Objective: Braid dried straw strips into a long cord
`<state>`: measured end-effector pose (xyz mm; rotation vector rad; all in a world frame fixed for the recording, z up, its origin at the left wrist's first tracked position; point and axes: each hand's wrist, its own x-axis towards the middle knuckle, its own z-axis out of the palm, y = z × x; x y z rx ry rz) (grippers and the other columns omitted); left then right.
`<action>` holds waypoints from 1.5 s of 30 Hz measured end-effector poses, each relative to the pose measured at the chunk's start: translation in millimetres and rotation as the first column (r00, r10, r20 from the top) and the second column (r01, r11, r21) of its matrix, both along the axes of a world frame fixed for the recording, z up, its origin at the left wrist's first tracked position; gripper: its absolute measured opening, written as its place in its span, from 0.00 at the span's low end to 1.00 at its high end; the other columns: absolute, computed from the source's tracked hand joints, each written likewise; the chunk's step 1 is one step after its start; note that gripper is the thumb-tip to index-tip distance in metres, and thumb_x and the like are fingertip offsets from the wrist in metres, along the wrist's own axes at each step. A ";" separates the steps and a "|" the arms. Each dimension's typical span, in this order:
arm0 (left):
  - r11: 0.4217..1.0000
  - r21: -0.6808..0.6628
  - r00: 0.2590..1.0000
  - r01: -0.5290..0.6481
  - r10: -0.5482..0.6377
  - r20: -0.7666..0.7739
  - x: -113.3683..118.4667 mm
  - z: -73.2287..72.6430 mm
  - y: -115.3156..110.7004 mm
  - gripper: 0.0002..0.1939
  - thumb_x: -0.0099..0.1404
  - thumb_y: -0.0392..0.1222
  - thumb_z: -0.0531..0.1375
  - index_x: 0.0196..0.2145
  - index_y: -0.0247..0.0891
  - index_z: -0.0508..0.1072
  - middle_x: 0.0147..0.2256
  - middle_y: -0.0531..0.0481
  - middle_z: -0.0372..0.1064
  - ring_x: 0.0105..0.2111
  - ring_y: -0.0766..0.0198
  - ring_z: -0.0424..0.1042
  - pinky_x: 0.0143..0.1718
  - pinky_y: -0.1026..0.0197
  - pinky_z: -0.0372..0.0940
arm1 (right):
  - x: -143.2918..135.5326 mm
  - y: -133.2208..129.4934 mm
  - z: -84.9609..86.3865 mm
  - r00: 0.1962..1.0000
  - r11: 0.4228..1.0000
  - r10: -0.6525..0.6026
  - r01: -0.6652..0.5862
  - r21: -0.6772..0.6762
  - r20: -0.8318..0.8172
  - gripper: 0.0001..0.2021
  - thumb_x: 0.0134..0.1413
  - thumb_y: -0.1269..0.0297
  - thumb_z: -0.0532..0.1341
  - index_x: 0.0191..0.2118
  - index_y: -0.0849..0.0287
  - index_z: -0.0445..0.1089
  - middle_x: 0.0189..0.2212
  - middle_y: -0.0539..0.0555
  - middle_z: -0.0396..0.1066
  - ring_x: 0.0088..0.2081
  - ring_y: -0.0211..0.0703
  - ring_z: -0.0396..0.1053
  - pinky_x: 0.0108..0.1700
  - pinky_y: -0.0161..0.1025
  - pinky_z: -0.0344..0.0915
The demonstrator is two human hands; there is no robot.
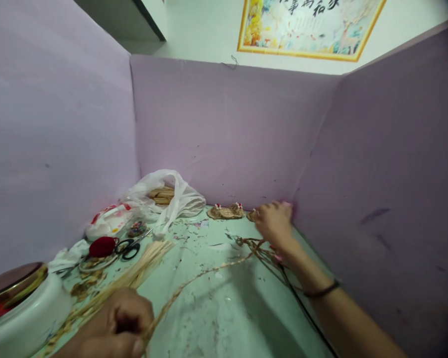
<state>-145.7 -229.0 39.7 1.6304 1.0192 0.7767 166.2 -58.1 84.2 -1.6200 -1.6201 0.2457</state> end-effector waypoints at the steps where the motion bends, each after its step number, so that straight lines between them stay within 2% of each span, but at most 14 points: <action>1: 1.000 0.017 1.000 0.015 -0.014 -0.018 2.1 4.7 5.5 0.10 0.46 0.46 0.58 0.18 0.36 0.66 0.16 0.54 0.54 0.20 0.70 0.54 0.21 0.68 0.51 | -19.0 -14.1 -3.0 0.972 0.972 0.231 -0.228 -0.055 0.038 0.05 0.43 0.66 0.58 0.25 0.62 0.69 0.28 0.59 0.70 0.37 0.47 0.64 0.36 0.39 0.56; 2: 0.999 0.033 0.999 0.025 -0.024 -0.033 4.3 9.2 10.5 0.10 0.46 0.46 0.58 0.17 0.36 0.66 0.16 0.54 0.53 0.20 0.70 0.53 0.20 0.69 0.50 | -36.9 -28.1 -7.6 0.875 0.867 0.484 -0.478 -0.141 0.006 0.09 0.48 0.62 0.55 0.27 0.61 0.70 0.29 0.57 0.70 0.35 0.45 0.65 0.36 0.38 0.57; 3: 0.999 0.047 0.999 0.026 -0.024 -0.037 5.8 13.2 15.1 0.11 0.46 0.45 0.58 0.17 0.35 0.65 0.16 0.55 0.53 0.19 0.71 0.53 0.20 0.69 0.49 | -52.1 -40.8 -13.7 0.718 0.691 0.692 -0.690 -0.217 -0.078 0.14 0.52 0.59 0.51 0.30 0.60 0.71 0.30 0.56 0.71 0.35 0.43 0.65 0.37 0.37 0.57; 4: 0.999 0.054 1.000 0.007 -0.005 -0.022 6.2 16.3 19.6 0.11 0.46 0.45 0.59 0.16 0.35 0.65 0.16 0.55 0.52 0.19 0.71 0.53 0.20 0.69 0.49 | -63.7 -51.3 -20.8 0.609 0.562 0.769 -0.789 -0.247 -0.193 0.18 0.54 0.55 0.48 0.31 0.60 0.71 0.30 0.55 0.71 0.34 0.42 0.66 0.36 0.36 0.58; 6: 0.994 0.010 0.992 -0.105 0.104 0.070 3.1 18.5 29.0 0.12 0.46 0.46 0.58 0.16 0.34 0.64 0.15 0.56 0.50 0.17 0.73 0.50 0.18 0.69 0.47 | -74.8 -63.7 -35.9 0.565 0.524 0.731 -0.824 -0.217 -0.382 0.23 0.55 0.51 0.44 0.29 0.62 0.69 0.26 0.55 0.70 0.29 0.39 0.66 0.34 0.36 0.59; 10: 0.887 -0.225 0.862 -0.403 0.450 0.232 -6.8 10.7 53.4 0.13 0.46 0.50 0.56 0.19 0.37 0.61 0.12 0.60 0.43 0.12 0.75 0.40 0.13 0.69 0.39 | -71.6 -59.8 -59.3 0.561 0.622 0.495 -0.762 -0.182 -0.663 0.16 0.47 0.50 0.54 0.29 0.62 0.63 0.18 0.48 0.63 0.17 0.32 0.57 0.22 0.32 0.56; 14: 0.927 -0.018 0.927 -0.374 0.374 -0.020 14.5 6.9 74.1 0.10 0.47 0.45 0.53 0.17 0.36 0.60 0.13 0.58 0.48 0.13 0.74 0.47 0.15 0.69 0.45 | -81.7 -54.0 -68.4 0.722 0.862 0.141 -0.426 -0.274 -0.678 0.13 0.38 0.57 0.62 0.26 0.61 0.62 0.12 0.44 0.55 0.14 0.29 0.51 0.17 0.29 0.47; 16: 0.944 0.244 0.898 -0.223 0.296 -0.326 39.6 9.2 78.4 0.08 0.48 0.38 0.51 0.15 0.35 0.61 0.15 0.54 0.55 0.18 0.71 0.56 0.20 0.68 0.50 | -91.1 -56.9 -69.1 0.679 0.856 0.043 -0.404 -0.324 -0.733 0.14 0.39 0.55 0.60 0.25 0.63 0.63 0.12 0.45 0.56 0.14 0.29 0.50 0.17 0.29 0.45; 18: 0.915 0.403 0.764 0.026 0.242 -0.598 67.7 11.6 80.1 0.08 0.49 0.36 0.49 0.18 0.35 0.66 0.17 0.50 0.62 0.19 0.67 0.61 0.22 0.65 0.53 | -97.1 -60.3 -68.2 0.593 0.813 0.042 -0.488 -0.318 -0.804 0.18 0.42 0.51 0.58 0.26 0.65 0.65 0.14 0.47 0.58 0.16 0.29 0.50 0.18 0.30 0.46; 21: 0.846 0.409 0.588 0.342 0.146 -0.795 103.8 10.4 83.0 0.11 0.48 0.35 0.50 0.25 0.33 0.72 0.23 0.42 0.70 0.23 0.58 0.68 0.25 0.59 0.58 | -95.8 -59.2 -66.8 0.587 0.801 0.084 -0.520 -0.295 -0.805 0.19 0.39 0.51 0.59 0.25 0.66 0.67 0.17 0.49 0.60 0.20 0.31 0.54 0.22 0.31 0.50; 24: 0.822 0.332 0.483 0.463 0.080 -0.872 126.2 3.0 88.4 0.11 0.48 0.34 0.51 0.25 0.33 0.74 0.25 0.40 0.72 0.26 0.54 0.70 0.27 0.57 0.61 | -88.2 -49.9 -70.2 0.651 0.810 0.067 -0.478 -0.340 -0.756 0.14 0.32 0.59 0.64 0.26 0.65 0.68 0.19 0.50 0.63 0.23 0.34 0.58 0.25 0.32 0.54; 31: 0.833 0.298 0.429 0.466 0.081 -0.900 133.6 -9.9 98.1 0.12 0.51 0.33 0.49 0.30 0.32 0.72 0.27 0.39 0.71 0.27 0.54 0.70 0.29 0.55 0.62 | -72.4 -25.1 -91.8 0.745 0.875 0.081 -0.371 -0.311 -0.662 0.08 0.41 0.62 0.55 0.21 0.61 0.63 0.17 0.48 0.63 0.18 0.32 0.56 0.21 0.31 0.51; 40: 0.892 0.364 0.465 0.268 0.211 -0.860 109.2 -9.0 125.4 0.10 0.50 0.37 0.49 0.23 0.38 0.70 0.23 0.44 0.69 0.25 0.56 0.69 0.25 0.61 0.55 | -58.1 -17.7 -89.5 0.497 0.859 0.030 -0.456 -0.232 -0.867 0.17 0.41 0.49 0.56 0.24 0.60 0.59 0.15 0.47 0.61 0.15 0.29 0.52 0.17 0.30 0.42; 45: 0.918 0.357 0.510 0.174 0.226 -0.830 102.6 -10.7 134.4 0.09 0.48 0.37 0.50 0.20 0.38 0.70 0.21 0.46 0.68 0.23 0.61 0.66 0.22 0.64 0.48 | -52.8 -18.5 -80.4 0.428 0.869 0.072 -0.470 -0.154 -0.901 0.18 0.38 0.56 0.60 0.36 0.62 0.62 0.19 0.49 0.67 0.18 0.31 0.57 0.18 0.28 0.43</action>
